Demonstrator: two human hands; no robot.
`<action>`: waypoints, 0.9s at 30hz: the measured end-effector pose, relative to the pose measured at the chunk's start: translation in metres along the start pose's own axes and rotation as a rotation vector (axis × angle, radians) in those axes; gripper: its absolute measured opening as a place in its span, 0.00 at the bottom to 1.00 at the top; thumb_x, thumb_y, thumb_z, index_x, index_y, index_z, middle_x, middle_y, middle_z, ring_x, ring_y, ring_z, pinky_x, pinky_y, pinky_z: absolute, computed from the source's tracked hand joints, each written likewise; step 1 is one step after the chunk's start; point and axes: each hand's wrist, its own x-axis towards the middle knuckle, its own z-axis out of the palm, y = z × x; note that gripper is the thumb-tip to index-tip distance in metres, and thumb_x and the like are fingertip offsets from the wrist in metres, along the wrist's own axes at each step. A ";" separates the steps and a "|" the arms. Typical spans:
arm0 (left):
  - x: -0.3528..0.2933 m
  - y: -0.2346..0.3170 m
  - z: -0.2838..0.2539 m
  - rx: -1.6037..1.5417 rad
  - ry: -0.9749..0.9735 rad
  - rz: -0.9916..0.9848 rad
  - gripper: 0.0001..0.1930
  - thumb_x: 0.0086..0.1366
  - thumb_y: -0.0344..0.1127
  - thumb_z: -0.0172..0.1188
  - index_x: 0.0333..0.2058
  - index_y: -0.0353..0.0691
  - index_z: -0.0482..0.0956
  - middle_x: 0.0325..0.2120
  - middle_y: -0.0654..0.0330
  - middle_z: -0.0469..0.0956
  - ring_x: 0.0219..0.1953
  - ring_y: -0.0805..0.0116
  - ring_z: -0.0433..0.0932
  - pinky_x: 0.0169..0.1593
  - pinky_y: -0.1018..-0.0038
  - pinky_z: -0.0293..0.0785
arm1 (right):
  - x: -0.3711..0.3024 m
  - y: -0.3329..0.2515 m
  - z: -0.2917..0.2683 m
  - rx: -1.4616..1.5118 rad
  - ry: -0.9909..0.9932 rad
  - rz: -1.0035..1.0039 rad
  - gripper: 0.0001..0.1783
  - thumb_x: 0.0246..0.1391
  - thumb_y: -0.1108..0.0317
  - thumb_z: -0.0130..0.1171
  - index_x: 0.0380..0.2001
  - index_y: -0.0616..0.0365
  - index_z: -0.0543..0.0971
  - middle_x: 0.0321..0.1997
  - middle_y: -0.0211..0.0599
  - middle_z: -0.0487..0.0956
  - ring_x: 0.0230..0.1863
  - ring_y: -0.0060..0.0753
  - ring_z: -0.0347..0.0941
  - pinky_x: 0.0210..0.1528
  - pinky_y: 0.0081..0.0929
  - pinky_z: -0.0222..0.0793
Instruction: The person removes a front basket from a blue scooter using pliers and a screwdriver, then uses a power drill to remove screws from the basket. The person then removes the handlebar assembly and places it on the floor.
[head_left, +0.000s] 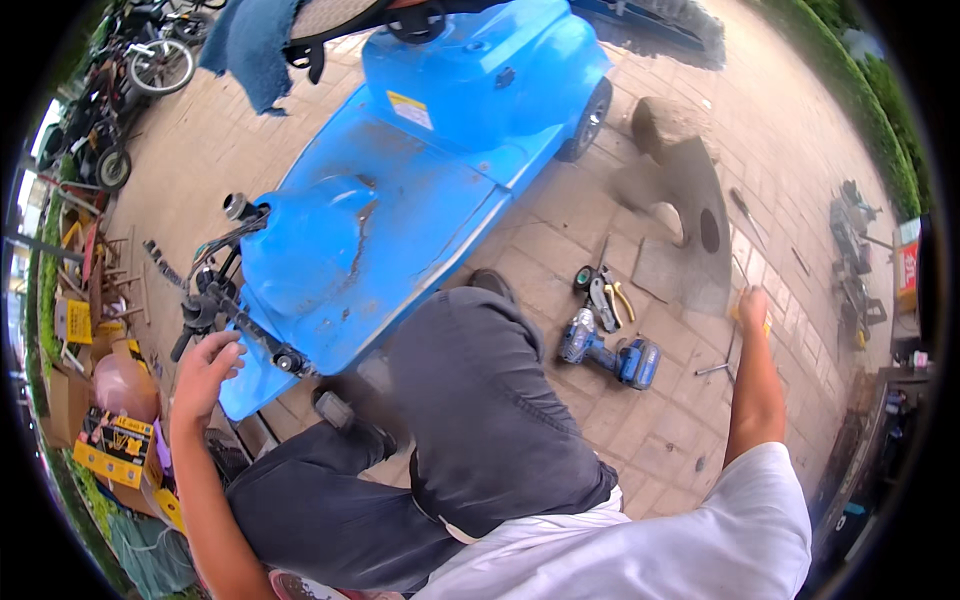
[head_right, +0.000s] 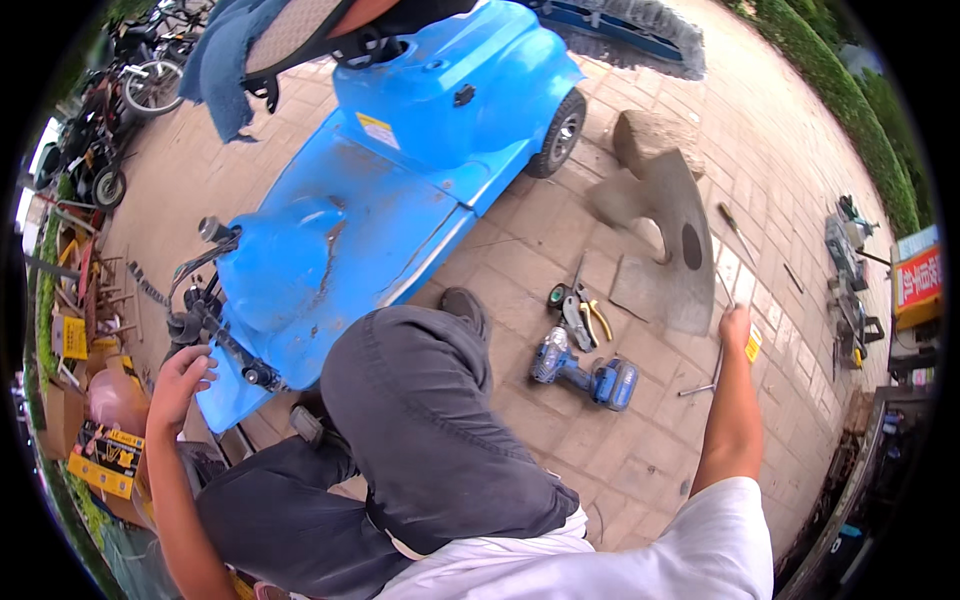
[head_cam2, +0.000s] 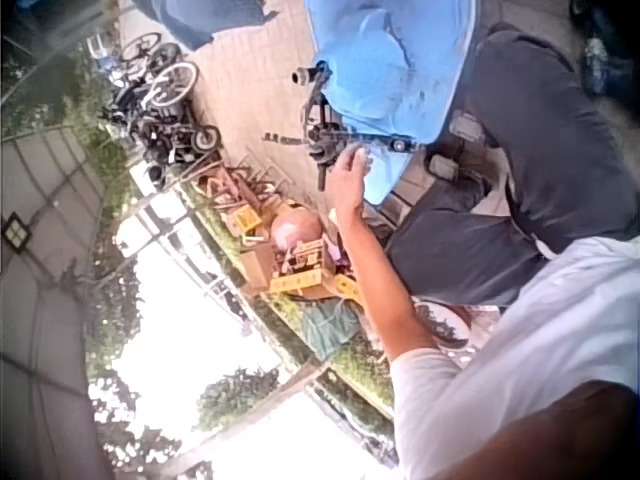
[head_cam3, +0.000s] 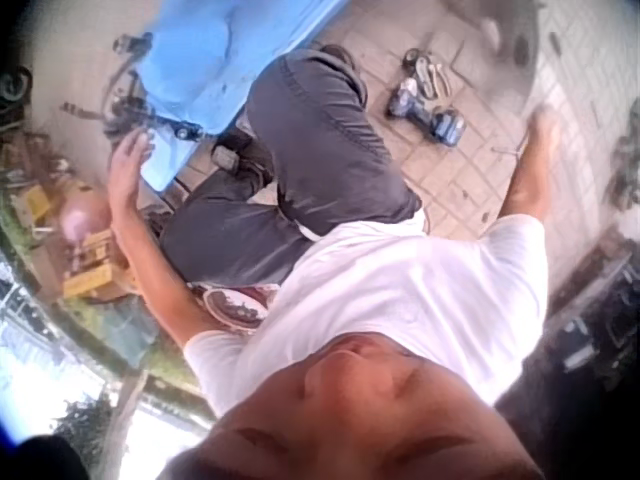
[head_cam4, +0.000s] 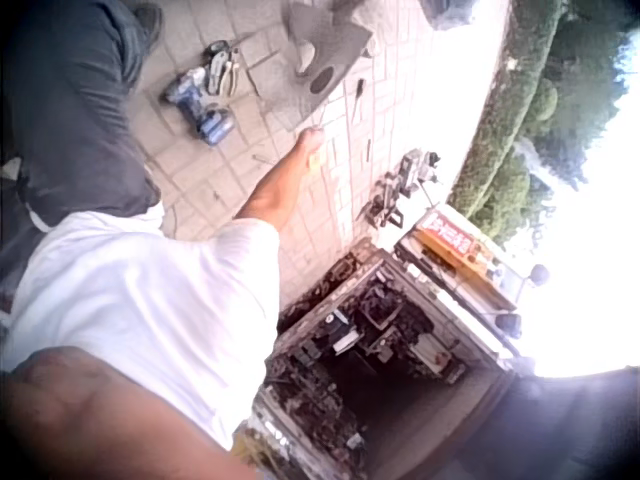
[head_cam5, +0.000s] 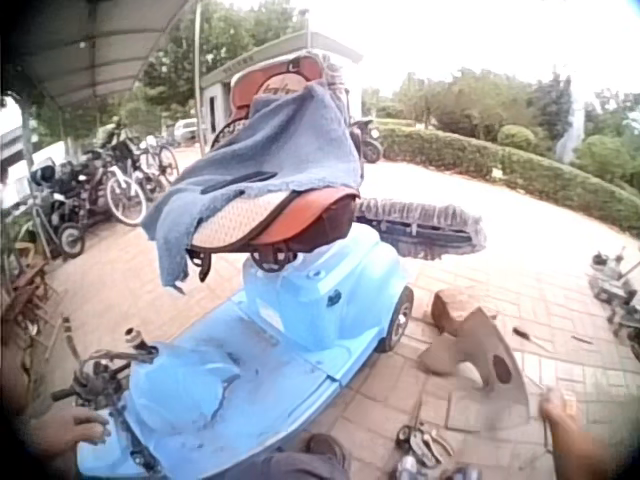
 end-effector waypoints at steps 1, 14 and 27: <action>-0.008 0.008 0.003 0.047 0.008 -0.019 0.23 0.65 0.44 0.59 0.51 0.33 0.74 0.39 0.58 0.79 0.40 0.70 0.76 0.44 0.74 0.72 | -0.034 -0.029 0.027 0.010 -0.059 0.030 0.19 0.61 0.56 0.51 0.43 0.63 0.76 0.41 0.63 0.78 0.45 0.66 0.74 0.48 0.53 0.68; 0.034 -0.007 0.045 0.614 -0.231 0.208 0.17 0.59 0.41 0.63 0.40 0.33 0.80 0.39 0.48 0.80 0.44 0.50 0.77 0.47 0.63 0.73 | -0.100 -0.163 0.048 -0.138 -0.094 -0.160 0.26 0.56 0.58 0.58 0.58 0.47 0.70 0.55 0.40 0.75 0.55 0.48 0.72 0.50 0.48 0.71; 0.017 -0.004 0.037 0.805 -0.387 0.069 0.12 0.52 0.36 0.66 0.30 0.32 0.83 0.27 0.47 0.79 0.33 0.50 0.79 0.41 0.64 0.73 | -0.228 -0.214 0.097 0.313 -0.493 -0.079 0.16 0.50 0.62 0.61 0.41 0.57 0.82 0.45 0.51 0.79 0.50 0.53 0.75 0.51 0.44 0.71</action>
